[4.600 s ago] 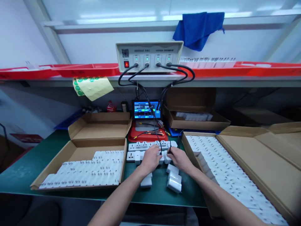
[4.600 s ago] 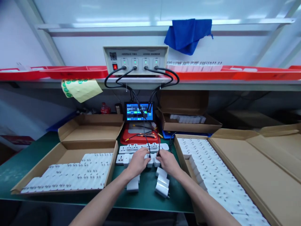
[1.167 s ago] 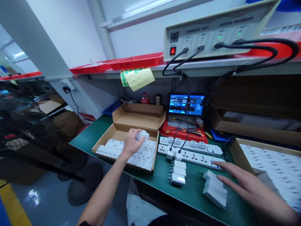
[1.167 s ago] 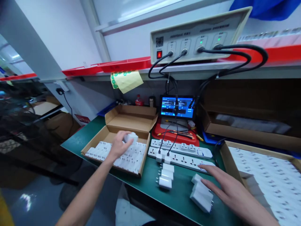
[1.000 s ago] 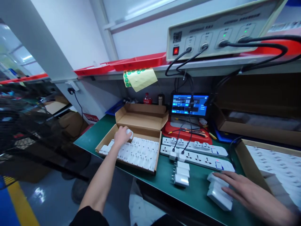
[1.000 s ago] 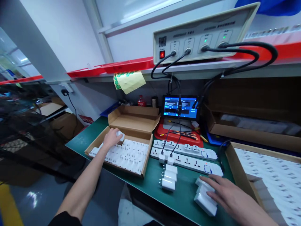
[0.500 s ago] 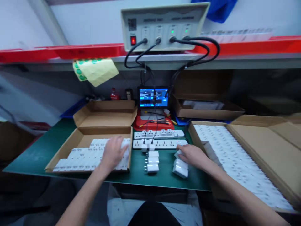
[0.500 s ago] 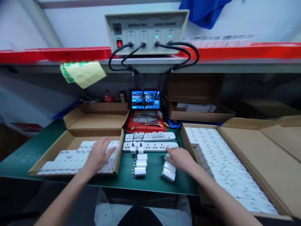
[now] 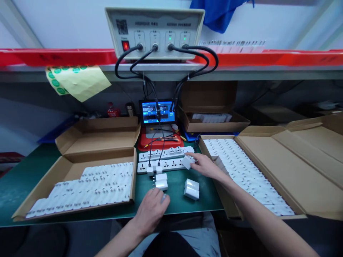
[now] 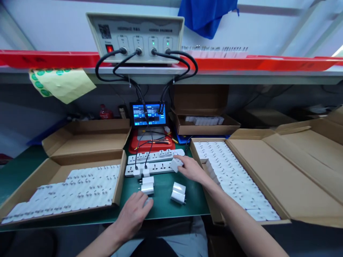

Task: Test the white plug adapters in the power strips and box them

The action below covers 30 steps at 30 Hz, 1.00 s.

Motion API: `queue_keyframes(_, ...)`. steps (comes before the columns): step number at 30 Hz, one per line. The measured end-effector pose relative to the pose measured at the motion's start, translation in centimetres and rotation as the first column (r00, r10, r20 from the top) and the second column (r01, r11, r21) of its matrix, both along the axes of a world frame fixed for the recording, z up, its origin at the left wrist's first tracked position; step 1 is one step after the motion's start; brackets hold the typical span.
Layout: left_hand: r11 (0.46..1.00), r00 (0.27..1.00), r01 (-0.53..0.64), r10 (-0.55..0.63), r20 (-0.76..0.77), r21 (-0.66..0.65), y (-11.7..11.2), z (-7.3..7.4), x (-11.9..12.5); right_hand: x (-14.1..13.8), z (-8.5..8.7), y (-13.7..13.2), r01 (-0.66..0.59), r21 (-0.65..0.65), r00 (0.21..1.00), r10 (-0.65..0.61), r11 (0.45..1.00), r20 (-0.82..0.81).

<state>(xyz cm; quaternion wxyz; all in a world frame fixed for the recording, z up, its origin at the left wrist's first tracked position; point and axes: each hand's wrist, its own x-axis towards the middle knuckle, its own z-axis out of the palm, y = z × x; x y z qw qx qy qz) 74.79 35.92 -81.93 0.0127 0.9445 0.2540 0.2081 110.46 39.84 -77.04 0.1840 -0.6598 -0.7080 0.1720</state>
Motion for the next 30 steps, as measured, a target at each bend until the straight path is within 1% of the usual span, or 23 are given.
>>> queue_keyframes(1, 0.991, 0.997, -0.021, 0.031, 0.072, -0.134, 0.1, 0.6, 0.1, -0.2, 0.0, 0.2, -0.006, 0.0, 0.999, 0.006, 1.0, 0.035)
queue_keyframes(2, 0.957, 0.983, -0.038, 0.087, 0.161, -0.288, 0.4, 1.1, 0.1, -0.4, 0.0, 0.3, -0.011, -0.001, 0.998, 0.011, 1.0, 0.065)
queue_keyframes(3, 0.894, 0.954, -0.037, 0.164, 0.25, -0.447, 0.7, 1.7, 0.2, -0.6, 0.0, 0.5, -0.016, -0.002, 0.996, 0.016, 1.0, 0.093)
queue_keyframes(4, 0.807, 0.911, -0.01, 0.251, 0.328, -0.591, 1.1, 2.3, 0.4, -0.8, -0.1, 0.6, -0.02, -0.003, 0.993, 0.021, 1.0, 0.12)
queue_keyframes(5, 0.708, 0.856, 0.039, 0.34, 0.389, -0.705, 1.6, 3.0, 0.6, -1.0, -0.3, 0.6, -0.026, -0.007, 0.989, 0.026, 1.0, 0.146)
queue_keyframes(6, 0.609, 0.801, 0.103, 0.417, 0.428, -0.786, 2.2, 3.6, 0.8, -1.3, -0.5, 0.7, -0.032, -0.013, 0.984, 0.034, 0.999, 0.174)
queue_keyframes(7, 0.517, 0.754, 0.174, 0.477, 0.452, -0.838, 2.7, 4.3, 1.1, -1.5, -0.8, 0.7, -0.039, -0.022, 0.978, 0.043, 0.999, 0.202)
queue_keyframes(8, 0.439, 0.719, 0.242, 0.517, 0.464, -0.865, 3.2, 4.9, 1.4, -1.9, -1.1, 0.7, -0.043, -0.033, 0.972, 0.05, 0.999, 0.231)
queue_keyframes(9, 0.379, 0.695, 0.298, 0.543, 0.471, -0.876, 3.7, 5.6, 1.8, -2.2, -1.4, 0.6, -0.043, -0.044, 0.964, 0.053, 0.998, 0.259)
queue_keyframes(10, 0.34, 0.683, 0.338, 0.554, 0.477, -0.878, 4.1, 6.2, 2.1, -2.4, -1.7, 0.6, -0.041, -0.054, 0.957, 0.055, 0.998, 0.286)
queue_keyframes(11, 0.321, 0.678, 0.363, 0.553, 0.485, -0.875, 4.5, 6.7, 2.5, -2.6, -2.0, 0.5, -0.037, -0.064, 0.95, 0.055, 0.997, 0.308)
queue_keyframes(12, 0.325, 0.677, 0.375, 0.544, 0.496, -0.868, 4.9, 7.2, 2.9, -2.8, -2.2, 0.5, -0.035, -0.072, 0.944, 0.056, 0.997, 0.324)
queue_keyframes(13, 0.351, 0.676, 0.373, 0.532, 0.51, -0.859, 5.2, 7.6, 3.4, -2.9, -2.3, 0.5, -0.034, -0.078, 0.941, 0.059, 0.996, 0.333)
queue_keyframes(14, 0.39, 0.68, 0.357, 0.514, 0.523, -0.849, 5.5, 7.9, 3.8, -2.9, -2.3, 0.5, -0.038, -0.082, 0.94, 0.063, 0.996, 0.334)
queue_keyframes(16, 0.503, 0.713, 0.289, 0.454, 0.534, -0.814, 6.1, 8.4, 4.9, -2.9, -2.1, 0.5, -0.05, -0.083, 0.944, 0.074, 0.995, 0.322)
queue_keyframes(18, 0.651, 0.788, 0.193, 0.343, 0.511, -0.734, 6.7, 8.6, 5.9, -2.9, -1.8, 0.5, -0.057, -0.082, 0.948, 0.079, 0.995, 0.307)
queue_keyframes(20, 0.786, 0.886, 0.118, 0.193, 0.422, -0.607, 7.1, 8.4, 6.9, -3.0, -1.5, 0.5, -0.056, -0.084, 0.951, 0.078, 0.995, 0.298)
queue_keyframes(21, 0.835, 0.926, 0.094, 0.127, 0.355, -0.543, 7.3, 8.2, 7.4, -3.0, -1.4, 0.5, -0.054, -0.087, 0.952, 0.077, 0.995, 0.297)
queue_keyframes(22, 0.868, 0.956, 0.073, 0.079, 0.282, -0.492, 7.6, 7.9, 7.8, -3.1, -1.2, 0.5, -0.052, -0.091, 0.952, 0.077, 0.994, 0.296)
queue_keyframes(23, 0.889, 0.976, 0.052, 0.051, 0.21, -0.456, 7.8, 7.5, 8.2, -3.2, -1.1, 0.4, -0.052, -0.096, 0.952, 0.079, 0.994, 0.297)
queue_keyframes(25, 0.907, 0.995, -0.009, 0.05, 0.088, -0.421, 8.4, 6.8, 8.8, -3.3, -0.9, 0.4, -0.052, -0.112, 0.95, 0.084, 0.992, 0.302)
queue_keyframes(28, 0.902, 0.995, -0.096, 0.077, -0.063, -0.422, 9.4, 5.9, 9.7, -3.4, -0.8, 0.5, -0.047, -0.134, 0.946, 0.087, 0.99, 0.313)
queue_keyframes(30, 0.894, 0.988, -0.131, 0.08, -0.135, -0.429, 10.0, 5.7, 10.2, -3.3, -0.9, 0.5, -0.043, -0.138, 0.946, 0.085, 0.99, 0.313)
